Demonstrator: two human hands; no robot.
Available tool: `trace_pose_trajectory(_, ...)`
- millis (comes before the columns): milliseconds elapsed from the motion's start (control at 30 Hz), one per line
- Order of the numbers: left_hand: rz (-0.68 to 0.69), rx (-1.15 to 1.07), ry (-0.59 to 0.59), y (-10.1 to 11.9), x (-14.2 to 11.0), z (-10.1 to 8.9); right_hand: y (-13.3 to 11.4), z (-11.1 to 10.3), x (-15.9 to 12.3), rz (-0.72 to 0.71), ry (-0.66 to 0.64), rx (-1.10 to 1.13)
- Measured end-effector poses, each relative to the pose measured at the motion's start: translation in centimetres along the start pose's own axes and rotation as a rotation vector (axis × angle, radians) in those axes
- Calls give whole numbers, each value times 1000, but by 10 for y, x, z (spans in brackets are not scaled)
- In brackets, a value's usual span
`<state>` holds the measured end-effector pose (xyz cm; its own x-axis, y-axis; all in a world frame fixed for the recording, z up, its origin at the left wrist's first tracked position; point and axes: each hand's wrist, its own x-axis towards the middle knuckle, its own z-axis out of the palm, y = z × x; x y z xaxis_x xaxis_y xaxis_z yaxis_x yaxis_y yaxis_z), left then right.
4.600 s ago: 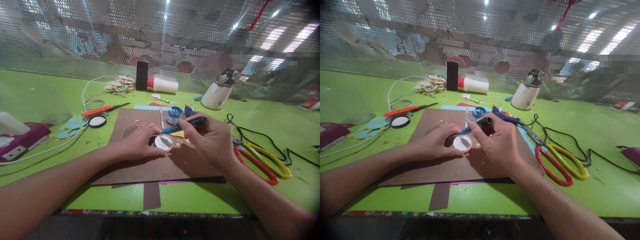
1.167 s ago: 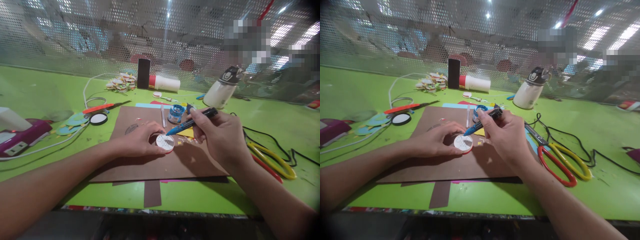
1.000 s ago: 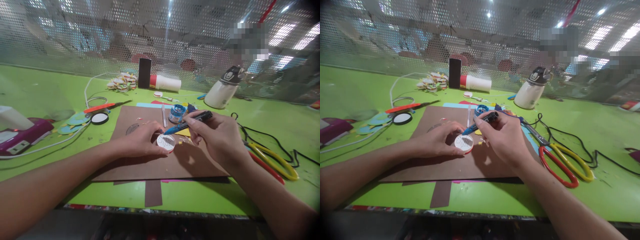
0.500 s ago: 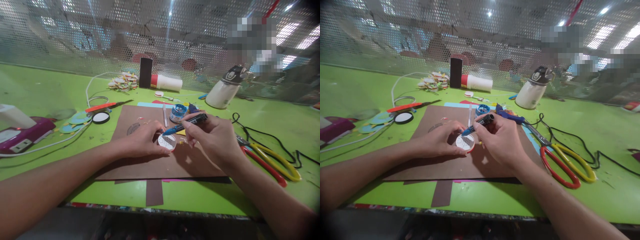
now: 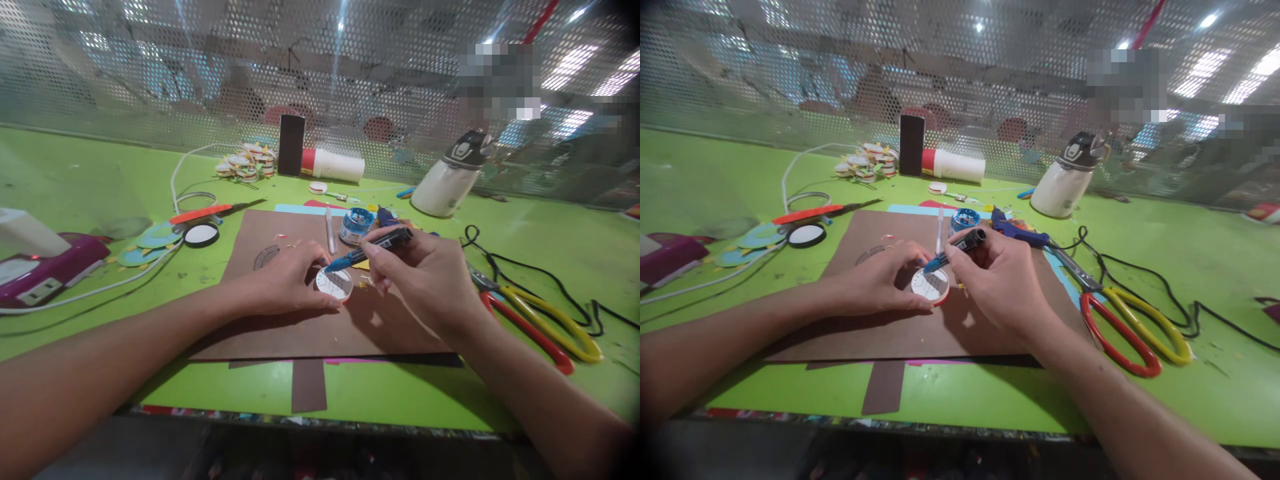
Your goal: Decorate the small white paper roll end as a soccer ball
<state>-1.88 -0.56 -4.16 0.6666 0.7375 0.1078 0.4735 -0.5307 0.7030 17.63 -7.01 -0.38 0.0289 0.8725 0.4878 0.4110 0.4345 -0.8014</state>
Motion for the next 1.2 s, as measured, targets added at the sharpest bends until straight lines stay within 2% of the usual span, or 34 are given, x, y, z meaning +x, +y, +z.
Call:
trace_pose_trajectory(533, -37, -4, -12, 0, -1, 1, 3, -1, 0, 78, 36, -62)
trace_pose_trajectory(1200, -25, 5, -3, -2, 1, 2, -2, 1, -2, 42, 68, -185)
